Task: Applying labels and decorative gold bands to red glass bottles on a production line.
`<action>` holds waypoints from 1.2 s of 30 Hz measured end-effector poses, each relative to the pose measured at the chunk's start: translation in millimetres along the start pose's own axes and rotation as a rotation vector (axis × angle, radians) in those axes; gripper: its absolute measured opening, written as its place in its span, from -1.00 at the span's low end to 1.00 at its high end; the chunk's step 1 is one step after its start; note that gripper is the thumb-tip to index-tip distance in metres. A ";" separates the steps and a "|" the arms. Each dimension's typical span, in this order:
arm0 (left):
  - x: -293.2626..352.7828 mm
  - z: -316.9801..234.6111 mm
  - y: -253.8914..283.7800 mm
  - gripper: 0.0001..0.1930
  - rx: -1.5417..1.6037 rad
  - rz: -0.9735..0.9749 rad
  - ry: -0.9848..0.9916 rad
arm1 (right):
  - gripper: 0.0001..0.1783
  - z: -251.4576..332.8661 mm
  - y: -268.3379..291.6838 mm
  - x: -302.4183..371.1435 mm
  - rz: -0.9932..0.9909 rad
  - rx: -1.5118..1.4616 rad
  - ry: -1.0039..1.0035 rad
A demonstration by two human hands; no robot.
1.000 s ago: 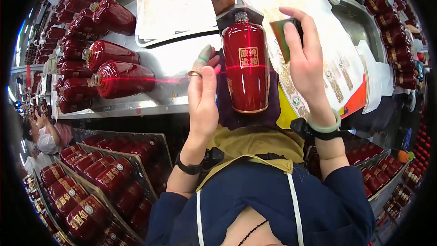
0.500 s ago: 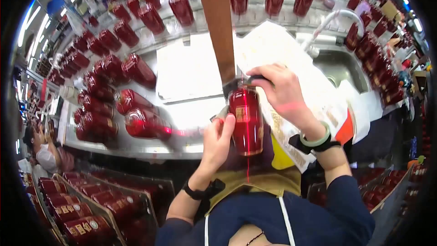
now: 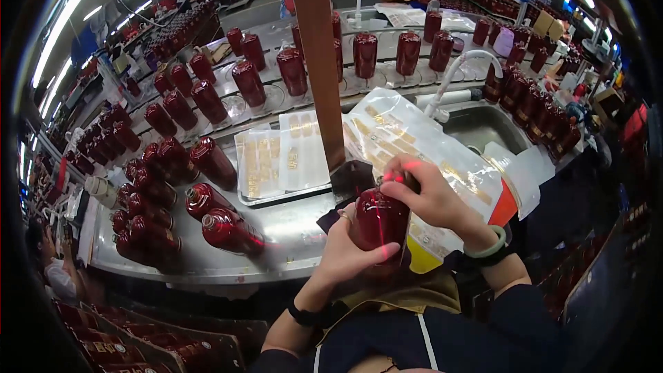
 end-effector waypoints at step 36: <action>-7.0 -49.1 -105.9 -0.32 -0.186 0.485 -0.408 | -0.41 217.6 371.1 726.5 -1.547 1.456 -1.390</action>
Point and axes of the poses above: each hand's wrist, its own x-axis away from the middle knuckle, its own y-axis out of the back of the hand, z = x × y, the point moved 3 cm from there along -x, towards the middle knuckle, and after that the axes turned 5 degrees about -x, right-handed, at the moved point
